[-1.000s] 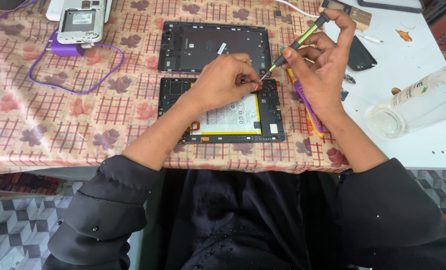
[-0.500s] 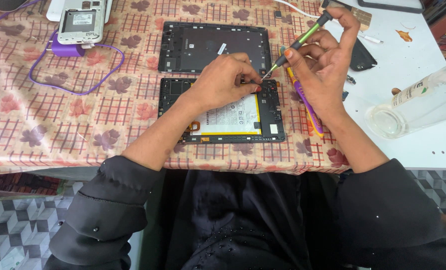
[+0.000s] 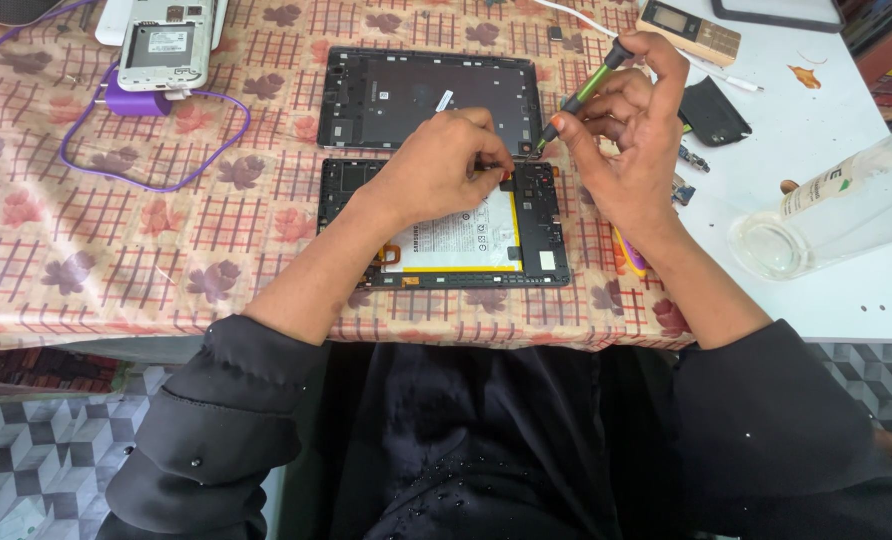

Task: The person uses a screwdriver to remove screws from a tablet's internal frame and then uses a brush to clean the motherboard. The person then places the motherboard back into the tablet frame.

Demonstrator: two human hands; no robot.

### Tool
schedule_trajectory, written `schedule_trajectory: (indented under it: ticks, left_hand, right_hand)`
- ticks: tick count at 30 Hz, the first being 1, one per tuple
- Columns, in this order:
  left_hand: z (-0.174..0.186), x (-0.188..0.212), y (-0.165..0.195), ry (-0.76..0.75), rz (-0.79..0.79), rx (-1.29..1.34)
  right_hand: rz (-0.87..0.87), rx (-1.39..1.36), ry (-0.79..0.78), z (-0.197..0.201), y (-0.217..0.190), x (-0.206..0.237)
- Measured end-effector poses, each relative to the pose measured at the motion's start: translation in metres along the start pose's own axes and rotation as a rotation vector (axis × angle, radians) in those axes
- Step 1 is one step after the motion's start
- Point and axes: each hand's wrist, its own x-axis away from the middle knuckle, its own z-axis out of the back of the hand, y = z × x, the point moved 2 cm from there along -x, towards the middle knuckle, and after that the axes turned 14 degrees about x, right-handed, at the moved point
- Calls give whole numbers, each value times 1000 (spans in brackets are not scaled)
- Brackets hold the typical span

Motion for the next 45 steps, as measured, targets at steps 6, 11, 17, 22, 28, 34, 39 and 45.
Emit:
schedule_trajectory:
  ticks: [6, 11, 17, 22, 28, 34, 39, 45]
  left_hand:
    - [0, 0, 1, 13, -43, -9]
    - [-1, 0, -1, 21, -34, 12]
    - [1, -2, -6, 102, -57, -20]
    - [6, 0, -7, 282, -31, -82]
    - [13, 1, -10, 494, 58, -195]
    - [14, -2, -17, 510, 116, -270]
    - [12, 1, -21, 487, 109, -323]
    - [11, 1, -24, 467, 124, -344]
  right_hand:
    - [-2, 11, 0, 0, 0, 1]
    - [0, 23, -7, -1, -5, -3]
    - [-86, -314, -259, 2, -16, -22]
    - [-10, 114, -176, -1, -22, -41]
    - [-129, -216, -253, 10, -2, -46]
    - [125, -148, -215, -1, 0, -32]
    - [-91, 240, -40, -1, -16, -40]
    - [-184, 130, -145, 5, -25, -47]
